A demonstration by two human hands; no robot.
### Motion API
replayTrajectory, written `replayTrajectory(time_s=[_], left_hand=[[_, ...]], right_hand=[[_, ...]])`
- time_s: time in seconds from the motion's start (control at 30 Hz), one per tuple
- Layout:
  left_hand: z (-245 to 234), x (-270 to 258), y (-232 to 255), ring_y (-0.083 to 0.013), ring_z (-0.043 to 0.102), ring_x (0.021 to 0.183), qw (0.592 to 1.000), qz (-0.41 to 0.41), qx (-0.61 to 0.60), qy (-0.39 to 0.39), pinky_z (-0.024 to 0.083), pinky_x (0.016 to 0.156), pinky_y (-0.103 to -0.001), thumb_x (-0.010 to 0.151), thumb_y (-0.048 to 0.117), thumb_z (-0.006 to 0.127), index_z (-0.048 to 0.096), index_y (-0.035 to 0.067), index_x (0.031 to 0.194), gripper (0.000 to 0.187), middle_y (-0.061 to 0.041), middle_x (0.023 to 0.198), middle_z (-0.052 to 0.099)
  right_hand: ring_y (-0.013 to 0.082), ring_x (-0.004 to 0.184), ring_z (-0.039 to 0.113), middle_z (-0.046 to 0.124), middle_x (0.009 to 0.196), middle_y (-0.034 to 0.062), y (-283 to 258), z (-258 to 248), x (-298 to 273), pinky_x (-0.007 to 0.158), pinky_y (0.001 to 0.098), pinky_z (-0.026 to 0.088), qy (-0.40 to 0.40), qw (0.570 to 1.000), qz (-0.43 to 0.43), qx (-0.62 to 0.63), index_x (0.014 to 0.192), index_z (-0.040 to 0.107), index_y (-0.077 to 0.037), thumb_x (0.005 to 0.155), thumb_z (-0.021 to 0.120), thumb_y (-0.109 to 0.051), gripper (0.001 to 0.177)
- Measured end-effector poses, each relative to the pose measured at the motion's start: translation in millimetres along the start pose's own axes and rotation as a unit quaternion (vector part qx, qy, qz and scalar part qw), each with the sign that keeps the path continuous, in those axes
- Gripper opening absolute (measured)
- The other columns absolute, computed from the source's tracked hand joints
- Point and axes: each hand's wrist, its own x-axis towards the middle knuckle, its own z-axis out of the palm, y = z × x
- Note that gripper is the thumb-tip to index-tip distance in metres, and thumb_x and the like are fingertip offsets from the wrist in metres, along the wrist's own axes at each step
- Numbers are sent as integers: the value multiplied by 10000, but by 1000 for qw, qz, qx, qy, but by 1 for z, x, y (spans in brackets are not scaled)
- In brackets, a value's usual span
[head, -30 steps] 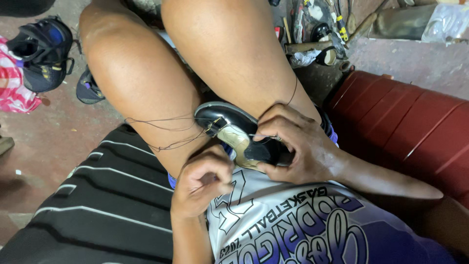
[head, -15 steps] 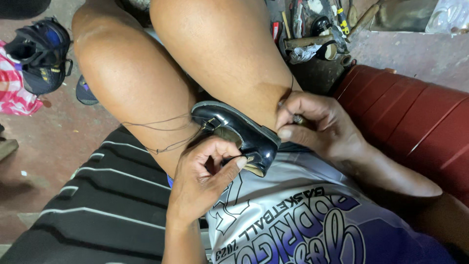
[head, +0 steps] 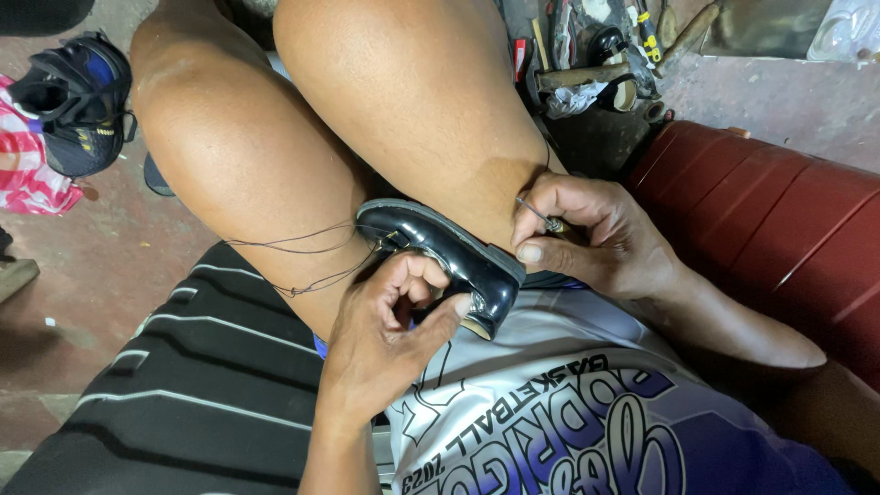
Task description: The person sits on the floor and sews a black shoe using a needle and thread. They repeatedly push the needle through the shoe's sole and pull the thread tight to secure the stitching.
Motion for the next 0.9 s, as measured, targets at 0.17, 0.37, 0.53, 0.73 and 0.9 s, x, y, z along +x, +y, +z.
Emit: replayTrajectory(time_s=[0.17,0.37,0.53,0.73,0.9], left_hand=[[9,3,14,-60,438,503,996,-44,54,55,361,425,-257,766,186,860,675,53,910,270,-10,613,549],[12,0,4,-155,497,740,975,167,128,68,439,645,-299,804,97,864,661,10,847,225,-29,754,599],[8,-10,-6,-122,583,833,996,83,-21,37,514,738,-262,832,38,754,727,35,992,162,-32,906,647],[-5,-16,-7,-83,632,832,996,74,-44,-20,529,794,-238,896,77,753,723,27,1014,132,-21,897,741],[-15,-20,3,-70,575,600,998,-46,-32,5,518,545,-239,850,146,773,776,47,955,144,12,730,706]], right_hand=[[73,850,610,629,932,14,-2,-2,-5,797,239,501,-12,999,-29,18,1011,645,-37,1031,652,-131,96],[12,599,492,625,1019,54,7,-7,-4,528,148,441,48,992,-69,89,1038,663,-52,1053,523,-194,199],[91,634,510,621,1113,135,-4,-26,-2,610,208,463,143,949,-195,-203,1106,632,-29,1075,445,-107,205],[161,762,779,769,923,119,-25,-26,-6,624,272,587,-8,932,-156,-328,1144,722,-33,965,600,24,224],[186,767,794,800,972,106,-46,-5,-6,665,306,651,-82,926,-95,-356,1131,754,-83,829,743,-71,302]])
